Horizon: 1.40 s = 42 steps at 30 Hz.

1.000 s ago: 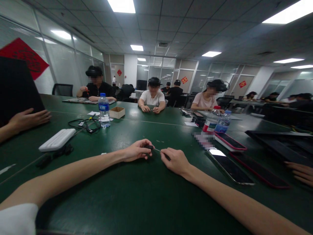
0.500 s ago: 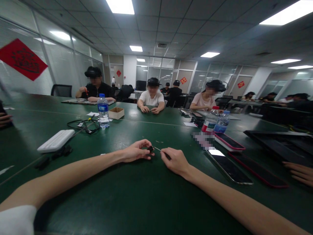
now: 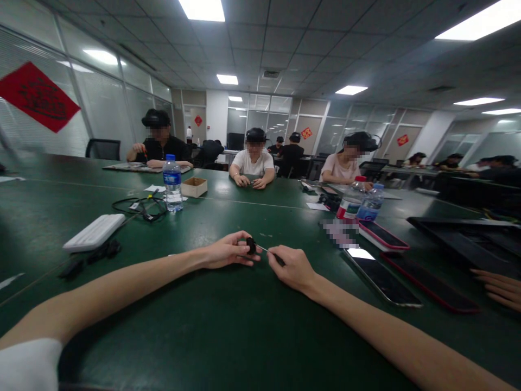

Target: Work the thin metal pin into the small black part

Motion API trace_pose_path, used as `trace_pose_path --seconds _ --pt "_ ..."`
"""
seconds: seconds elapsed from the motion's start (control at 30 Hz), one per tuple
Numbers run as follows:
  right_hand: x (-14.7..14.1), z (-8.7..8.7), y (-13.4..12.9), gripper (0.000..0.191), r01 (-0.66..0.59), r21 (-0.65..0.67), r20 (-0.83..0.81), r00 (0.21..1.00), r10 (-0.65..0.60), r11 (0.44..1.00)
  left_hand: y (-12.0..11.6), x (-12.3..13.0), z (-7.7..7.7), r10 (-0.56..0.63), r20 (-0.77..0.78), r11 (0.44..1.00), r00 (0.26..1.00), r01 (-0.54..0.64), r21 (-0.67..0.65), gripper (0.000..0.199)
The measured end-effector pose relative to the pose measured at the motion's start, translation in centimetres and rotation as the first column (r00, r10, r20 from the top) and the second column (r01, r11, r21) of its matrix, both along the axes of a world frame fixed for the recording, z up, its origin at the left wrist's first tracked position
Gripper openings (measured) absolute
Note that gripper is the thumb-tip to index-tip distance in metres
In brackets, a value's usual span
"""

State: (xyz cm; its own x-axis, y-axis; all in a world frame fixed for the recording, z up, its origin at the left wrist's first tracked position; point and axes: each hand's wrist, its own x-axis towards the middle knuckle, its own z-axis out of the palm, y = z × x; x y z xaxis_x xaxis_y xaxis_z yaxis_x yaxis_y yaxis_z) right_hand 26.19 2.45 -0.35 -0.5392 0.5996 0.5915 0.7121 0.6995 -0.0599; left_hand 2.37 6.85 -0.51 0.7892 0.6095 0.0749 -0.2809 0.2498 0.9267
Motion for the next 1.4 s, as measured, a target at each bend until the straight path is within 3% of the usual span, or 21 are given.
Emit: trace_pose_path --seconds 0.57,1.1,1.23,1.4 --pt "-0.2 0.4 -0.2 0.028 0.017 -0.057 0.026 1.0 -0.015 0.998 0.0 0.0 -0.2 0.005 -0.012 0.999 1.0 -0.004 0.052 0.038" --pt "-0.2 0.3 0.0 0.032 0.01 -0.091 0.102 0.995 0.0 0.996 -0.3 0.3 -0.1 0.065 -0.101 0.976 0.993 -0.042 0.212 0.033" --pt "-0.2 0.7 -0.1 0.033 -0.021 -0.143 0.114 0.993 0.038 0.989 -0.5 0.4 -0.2 0.153 -0.109 0.923 0.982 -0.103 0.371 0.032" --pt "-0.2 1.1 -0.3 0.031 -0.053 -0.22 0.135 0.987 0.084 0.974 -1.0 0.2 -0.2 0.316 -0.119 0.762 0.941 -0.177 0.623 0.031"
